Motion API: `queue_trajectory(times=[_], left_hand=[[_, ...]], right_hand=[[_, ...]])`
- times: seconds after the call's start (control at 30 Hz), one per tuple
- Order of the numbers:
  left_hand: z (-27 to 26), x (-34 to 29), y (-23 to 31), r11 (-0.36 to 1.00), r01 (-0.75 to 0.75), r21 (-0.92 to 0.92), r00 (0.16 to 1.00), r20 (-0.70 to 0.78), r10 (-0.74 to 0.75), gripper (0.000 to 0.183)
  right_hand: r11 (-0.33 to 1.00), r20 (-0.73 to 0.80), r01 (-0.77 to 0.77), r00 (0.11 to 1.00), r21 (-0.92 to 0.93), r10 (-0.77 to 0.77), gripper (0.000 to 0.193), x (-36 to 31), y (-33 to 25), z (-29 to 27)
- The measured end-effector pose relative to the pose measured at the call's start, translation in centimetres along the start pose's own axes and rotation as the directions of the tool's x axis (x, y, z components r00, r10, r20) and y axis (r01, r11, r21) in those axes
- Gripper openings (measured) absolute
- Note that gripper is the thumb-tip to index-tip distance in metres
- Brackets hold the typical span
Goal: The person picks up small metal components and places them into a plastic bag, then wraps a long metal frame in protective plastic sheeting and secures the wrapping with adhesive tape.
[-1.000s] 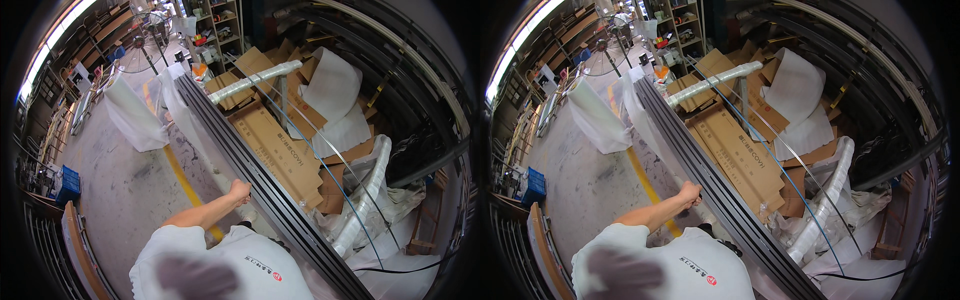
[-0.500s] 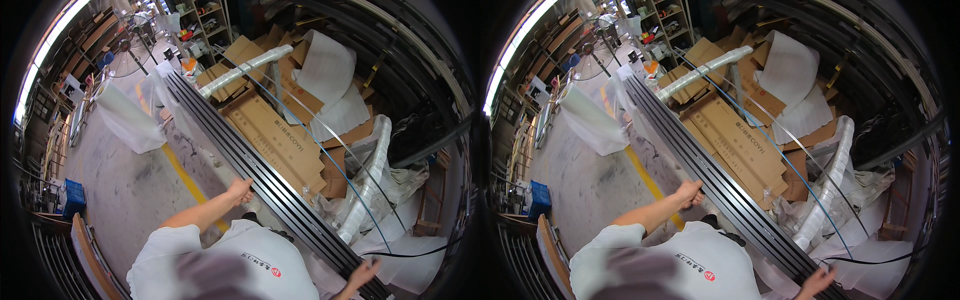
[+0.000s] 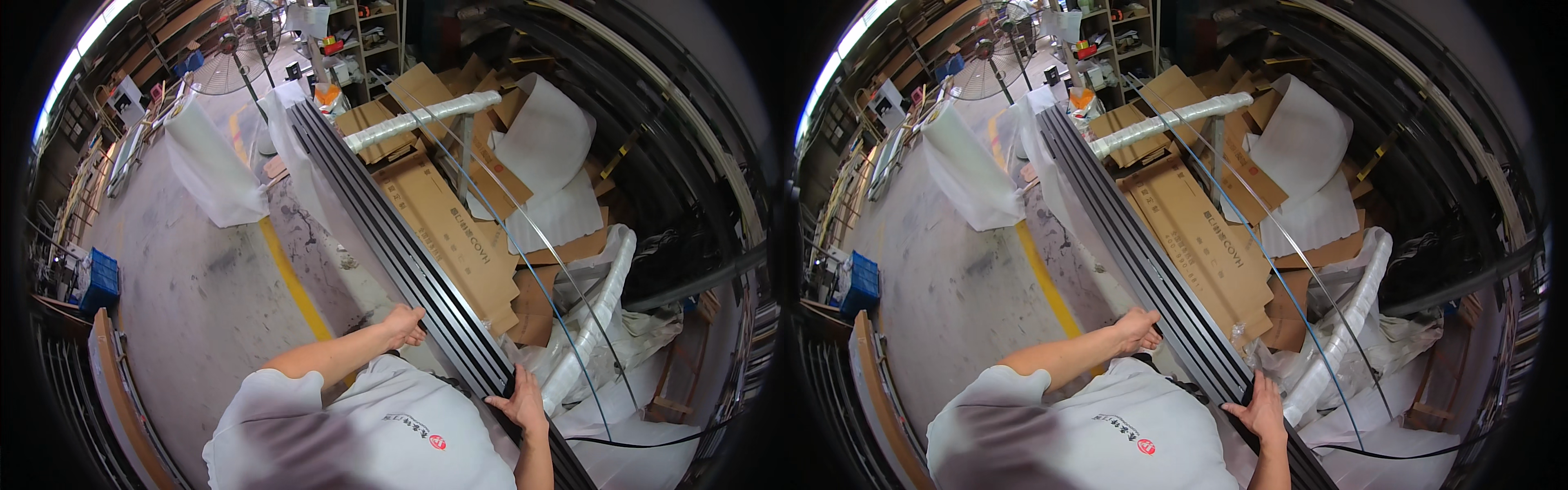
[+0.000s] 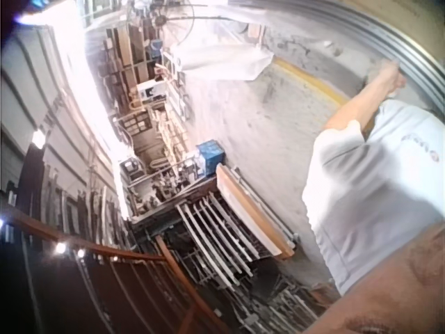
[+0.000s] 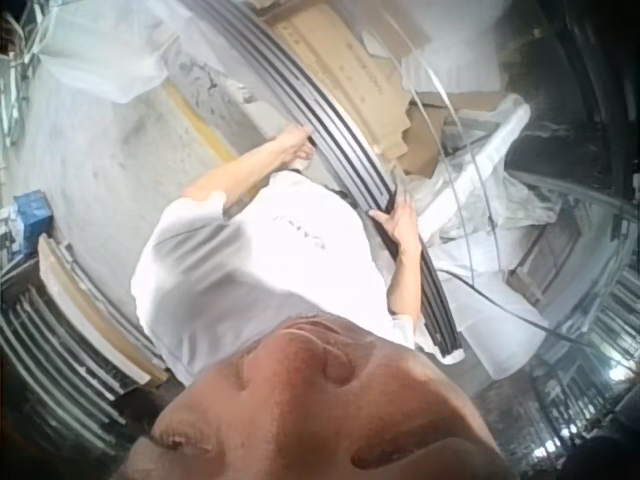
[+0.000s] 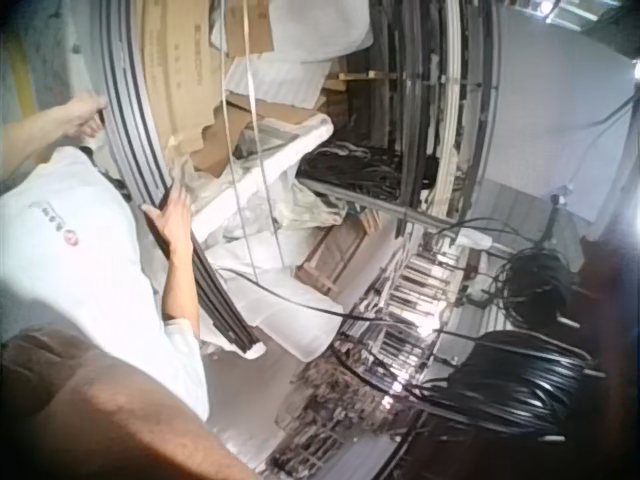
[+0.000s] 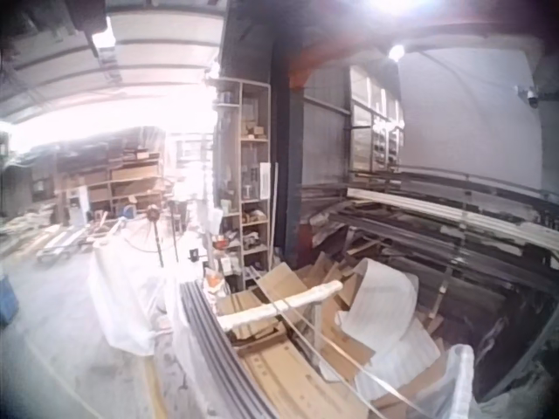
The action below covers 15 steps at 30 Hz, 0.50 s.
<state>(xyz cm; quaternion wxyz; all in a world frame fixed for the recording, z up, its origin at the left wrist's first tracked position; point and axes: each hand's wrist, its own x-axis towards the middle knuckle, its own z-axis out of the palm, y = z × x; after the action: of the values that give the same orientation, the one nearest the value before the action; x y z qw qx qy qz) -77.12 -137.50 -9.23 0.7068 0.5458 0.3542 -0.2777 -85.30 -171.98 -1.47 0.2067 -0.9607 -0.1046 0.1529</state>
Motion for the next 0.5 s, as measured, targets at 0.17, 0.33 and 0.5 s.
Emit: queue_trajectory(times=[0.17, 0.33, 0.5], left_hand=[[1.0, -0.3, 1.2, 0.996, 0.027, 0.091, 0.998, -0.060, -0.022, 0.042], [1.2, -0.8, 1.8, 0.998, 0.039, 0.058, 0.996, -0.077, -0.035, 0.038], [0.9, -0.3, 1.4, 0.999, 0.026, 0.047, 1.000, -0.019, -0.025, 0.034]], right_hand=[[0.999, -0.007, 0.005, 1.000, 0.031, -0.004, 0.085, 0.5, 2.3, 1.6], [1.000, 0.010, -0.002, 1.000, -0.019, 0.003, 0.080, 0.6, 1.3, 0.9], [0.998, 0.056, -0.041, 0.997, -0.049, 0.044, 0.077, 0.8, 1.0, 0.5]])
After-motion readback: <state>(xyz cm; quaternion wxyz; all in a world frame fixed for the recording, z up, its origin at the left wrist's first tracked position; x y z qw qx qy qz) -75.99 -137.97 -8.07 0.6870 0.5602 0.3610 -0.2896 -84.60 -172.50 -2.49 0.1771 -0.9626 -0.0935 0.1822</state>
